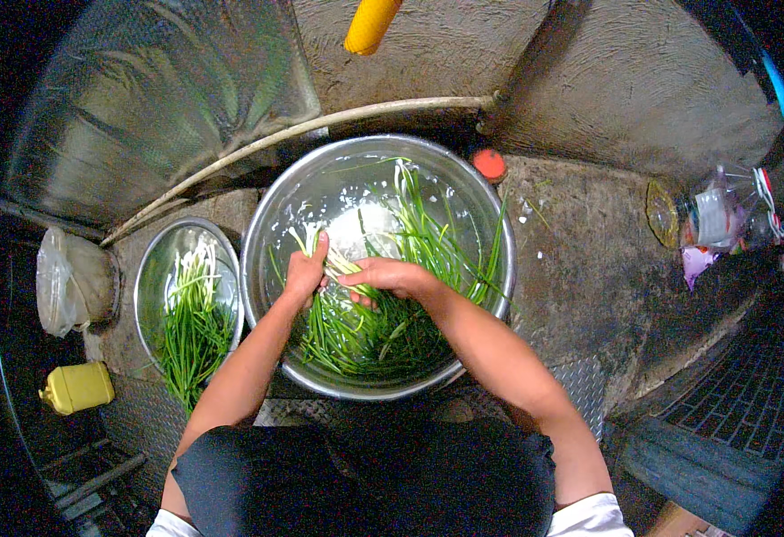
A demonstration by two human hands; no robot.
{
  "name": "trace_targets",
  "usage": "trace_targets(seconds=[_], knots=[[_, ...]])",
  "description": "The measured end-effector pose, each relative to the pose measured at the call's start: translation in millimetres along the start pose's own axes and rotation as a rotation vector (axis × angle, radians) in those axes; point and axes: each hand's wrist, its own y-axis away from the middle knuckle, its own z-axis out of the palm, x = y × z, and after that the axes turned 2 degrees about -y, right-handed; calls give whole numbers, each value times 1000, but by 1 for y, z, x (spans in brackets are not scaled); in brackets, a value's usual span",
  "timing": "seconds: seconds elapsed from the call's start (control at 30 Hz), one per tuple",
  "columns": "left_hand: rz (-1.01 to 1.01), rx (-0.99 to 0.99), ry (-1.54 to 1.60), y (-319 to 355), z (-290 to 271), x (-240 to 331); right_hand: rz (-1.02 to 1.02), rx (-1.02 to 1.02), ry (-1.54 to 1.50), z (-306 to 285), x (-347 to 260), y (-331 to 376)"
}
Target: Washing and cleaning green onions in a metal basin of water.
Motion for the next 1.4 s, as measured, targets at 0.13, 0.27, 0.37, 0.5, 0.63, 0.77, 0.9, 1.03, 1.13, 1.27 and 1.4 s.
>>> trace_targets(seconds=[0.13,0.27,0.37,0.5,0.63,0.77,0.9,1.03,1.13,1.27,1.4], knots=[[-58,182,89,-7,-1,-6,-17,187,76,-20,7,-10],[87,189,233,-11,13,-6,-450,1010,714,-52,50,-38],[-18,56,310,-5,-7,-2,-166,429,257,-34,25,-27],[-146,-105,323,-3,-3,2,-283,882,670,-33,19,-21],[-81,-255,305,-9,0,-7,-396,418,136,-16,11,-18],[-114,-255,203,-2,0,-3,-336,455,12,-12,3,-17],[-126,-192,288,0,1,-1,-435,434,-48,-10,3,-19],[-48,-242,297,0,1,0,-252,233,-42,-5,1,-13],[-67,-290,258,3,5,5,-210,185,-46,-8,2,-10],[-72,-245,278,-5,2,-7,-200,193,-50,-5,-2,-11],[-102,-131,150,-9,1,-10,-134,180,-13,-11,3,-11]])
